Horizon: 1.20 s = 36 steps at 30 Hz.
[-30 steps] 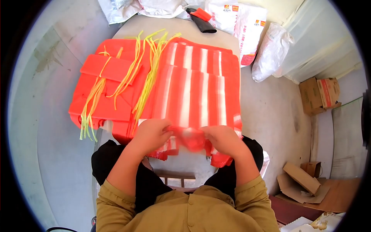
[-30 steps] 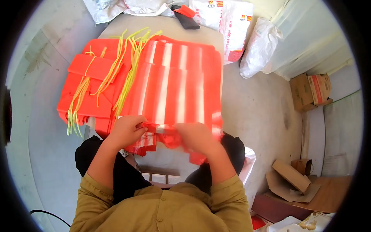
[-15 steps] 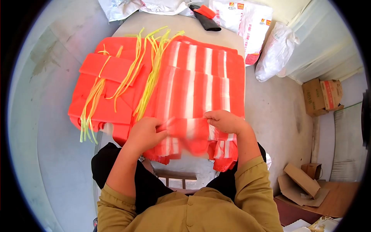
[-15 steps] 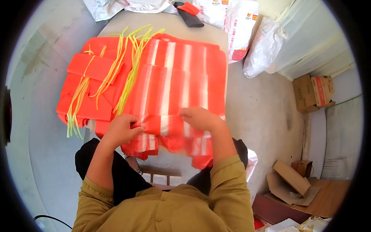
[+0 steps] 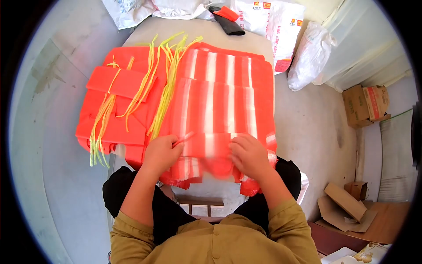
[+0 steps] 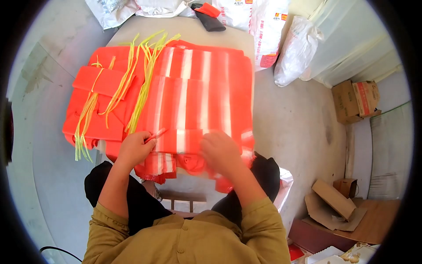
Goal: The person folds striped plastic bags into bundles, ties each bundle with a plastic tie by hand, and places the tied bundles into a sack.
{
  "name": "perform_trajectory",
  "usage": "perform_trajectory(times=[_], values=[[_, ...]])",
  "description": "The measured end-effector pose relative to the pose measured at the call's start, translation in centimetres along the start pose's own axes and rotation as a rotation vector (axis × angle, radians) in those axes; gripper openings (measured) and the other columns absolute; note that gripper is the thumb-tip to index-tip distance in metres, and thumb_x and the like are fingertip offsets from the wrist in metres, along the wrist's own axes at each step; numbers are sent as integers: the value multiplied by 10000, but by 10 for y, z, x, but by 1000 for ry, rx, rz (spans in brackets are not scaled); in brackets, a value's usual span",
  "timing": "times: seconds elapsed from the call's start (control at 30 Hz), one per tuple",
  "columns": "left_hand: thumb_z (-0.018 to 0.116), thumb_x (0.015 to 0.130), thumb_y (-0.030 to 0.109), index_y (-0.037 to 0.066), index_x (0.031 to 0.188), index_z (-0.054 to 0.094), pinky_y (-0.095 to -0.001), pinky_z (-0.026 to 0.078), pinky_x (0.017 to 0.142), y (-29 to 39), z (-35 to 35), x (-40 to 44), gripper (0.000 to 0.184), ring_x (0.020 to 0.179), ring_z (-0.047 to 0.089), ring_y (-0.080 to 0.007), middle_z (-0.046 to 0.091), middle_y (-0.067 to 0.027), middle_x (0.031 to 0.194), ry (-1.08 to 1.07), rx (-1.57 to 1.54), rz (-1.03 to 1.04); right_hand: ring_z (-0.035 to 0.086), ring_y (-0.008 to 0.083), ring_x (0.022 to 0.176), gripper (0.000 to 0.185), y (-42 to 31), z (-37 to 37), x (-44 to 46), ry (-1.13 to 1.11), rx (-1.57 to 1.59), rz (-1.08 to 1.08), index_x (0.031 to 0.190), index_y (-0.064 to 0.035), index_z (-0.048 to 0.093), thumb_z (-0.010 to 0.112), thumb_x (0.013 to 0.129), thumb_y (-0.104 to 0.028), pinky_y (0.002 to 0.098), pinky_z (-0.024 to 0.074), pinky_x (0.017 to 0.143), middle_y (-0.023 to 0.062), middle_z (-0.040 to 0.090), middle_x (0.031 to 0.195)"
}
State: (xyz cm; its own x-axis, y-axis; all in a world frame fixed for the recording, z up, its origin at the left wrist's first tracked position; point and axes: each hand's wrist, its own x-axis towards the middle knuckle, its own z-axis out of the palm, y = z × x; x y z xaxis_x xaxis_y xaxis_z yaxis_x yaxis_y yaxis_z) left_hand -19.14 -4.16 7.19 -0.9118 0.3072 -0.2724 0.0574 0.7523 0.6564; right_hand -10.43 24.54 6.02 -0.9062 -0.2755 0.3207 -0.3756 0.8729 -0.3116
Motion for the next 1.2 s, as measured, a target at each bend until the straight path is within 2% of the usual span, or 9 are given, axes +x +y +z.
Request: perform_trajectory(times=[0.2, 0.3, 0.4, 0.5, 0.6, 0.7, 0.8, 1.0, 1.2], values=[[637, 896, 323, 24, 855, 701, -481, 523, 704, -7, 6, 2, 308, 775, 679, -370, 692, -186, 776, 30, -47, -30, 602, 311, 1234, 458, -3, 2, -12, 32, -121, -39, 1221, -55, 647, 680, 766, -3, 438, 525, 1006, 93, 649, 1305], [713, 886, 321, 38, 903, 697, -439, 515, 712, -5, 7, 1, 285, 802, 675, -307, 714, -133, 848, 74, 138, -10, 595, 313, 1259, 478, -1, 5, -13, -9, -123, -22, 1272, -66, 638, 623, 805, 35, 436, 519, 1021, 87, 639, 1352], [781, 816, 294, 79, 1032, 700, -459, 520, 867, 14, -2, -13, 316, 1042, 658, -305, 723, -115, 1082, 262, 507, 226, 596, 313, 1268, 499, 1, 0, -11, -111, -125, 29, 1316, -86, 636, 592, 835, 42, 422, 516, 1029, 89, 639, 1375], [823, 757, 236, 115, 1168, 679, -476, 480, 1012, 13, 5, -15, 453, 1238, 580, -306, 676, -108, 1255, 383, 375, 772, 602, 316, 1262, 503, 1, -9, -6, -208, -77, 84, 1334, -96, 640, 574, 857, 46, 415, 514, 1028, 110, 651, 1359], [817, 754, 168, 100, 1174, 693, -498, 460, 1068, 5, 10, -14, 443, 1205, 612, -317, 702, -107, 1200, 189, 350, 768, 618, 329, 1230, 457, -4, -31, 4, -373, 37, 185, 1331, -83, 641, 565, 894, 26, 420, 514, 1015, 139, 663, 1325], [799, 787, 140, 64, 1151, 697, -453, 511, 978, -4, 2, -10, 386, 1074, 671, -331, 729, -105, 1119, 65, 218, 715, 648, 350, 1154, 367, -12, -63, 14, -562, 178, 364, 1294, -64, 653, 583, 934, -46, 427, 527, 959, 166, 686, 1257], [772, 831, 115, 25, 1102, 691, -385, 542, 858, 4, -11, -16, 298, 923, 709, -301, 738, -113, 1014, -145, -65, 339, 679, 354, 1025, 278, 4, -76, 23, -682, 183, 409, 1208, -51, 674, 616, 952, -142, 420, 538, 871, 169, 718, 1131], [766, 876, 158, 46, 1225, 624, -346, 533, 757, -4, 9, 9, 392, 834, 683, -232, 708, -145, 945, 106, -307, 57, 671, 305, 849, 206, 53, -58, 44, -574, 261, 485, 1022, -40, 663, 639, 954, -233, 403, 522, 764, 128, 716, 928], [731, 905, 203, 78, 1332, 561, -403, 533, 797, 12, 16, 12, 476, 918, 674, -321, 688, -194, 1024, 251, -96, 89, 663, 315, 873, 191, 49, -41, 34, -464, 173, 546, 998, -60, 640, 614, 981, -248, 413, 515, 764, 127, 705, 926]])
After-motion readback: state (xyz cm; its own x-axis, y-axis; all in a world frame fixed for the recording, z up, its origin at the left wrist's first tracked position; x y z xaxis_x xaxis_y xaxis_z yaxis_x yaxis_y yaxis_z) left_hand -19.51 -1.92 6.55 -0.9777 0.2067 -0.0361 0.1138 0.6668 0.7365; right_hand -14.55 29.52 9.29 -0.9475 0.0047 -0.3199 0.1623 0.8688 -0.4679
